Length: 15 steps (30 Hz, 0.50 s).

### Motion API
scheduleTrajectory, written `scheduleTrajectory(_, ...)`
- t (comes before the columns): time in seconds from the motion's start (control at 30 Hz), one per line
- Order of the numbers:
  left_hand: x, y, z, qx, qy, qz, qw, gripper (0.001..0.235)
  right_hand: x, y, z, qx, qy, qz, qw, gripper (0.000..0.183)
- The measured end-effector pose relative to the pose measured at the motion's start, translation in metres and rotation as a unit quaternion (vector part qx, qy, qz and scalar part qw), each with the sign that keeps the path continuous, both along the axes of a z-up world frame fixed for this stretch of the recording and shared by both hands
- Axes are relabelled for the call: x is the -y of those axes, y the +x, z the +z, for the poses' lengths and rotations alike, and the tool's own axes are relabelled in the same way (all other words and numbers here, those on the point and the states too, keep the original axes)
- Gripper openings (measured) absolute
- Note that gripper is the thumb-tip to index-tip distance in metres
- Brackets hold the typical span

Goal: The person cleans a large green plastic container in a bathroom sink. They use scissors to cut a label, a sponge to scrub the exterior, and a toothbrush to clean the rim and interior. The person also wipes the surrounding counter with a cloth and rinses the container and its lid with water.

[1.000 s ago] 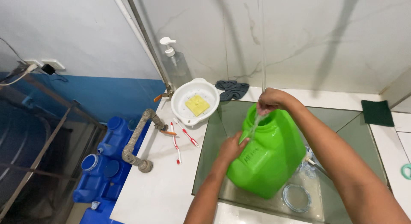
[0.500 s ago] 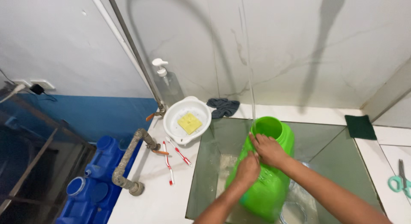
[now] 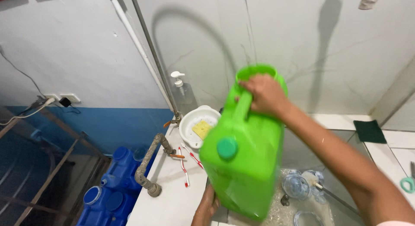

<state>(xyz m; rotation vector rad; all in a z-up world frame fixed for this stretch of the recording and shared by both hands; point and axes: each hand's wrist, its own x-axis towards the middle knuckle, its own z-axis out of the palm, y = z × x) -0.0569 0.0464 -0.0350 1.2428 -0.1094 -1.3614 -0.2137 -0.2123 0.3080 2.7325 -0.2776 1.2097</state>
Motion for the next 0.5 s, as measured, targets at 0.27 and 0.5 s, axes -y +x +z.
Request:
scheduleTrajectory(0.27,-0.072,-0.034,0.078,0.003,-0.051,0.074,0.996,0.062,0.006,0.029,0.039,-0.136,0.119,-0.175,0.968,0.037)
scheduleTrajectory(0.5,-0.152,0.034,0.14,0.046,-0.105,0.204,0.972,0.07,-0.004,0.027,0.051,0.041,0.218,-0.128,0.967,0.04)
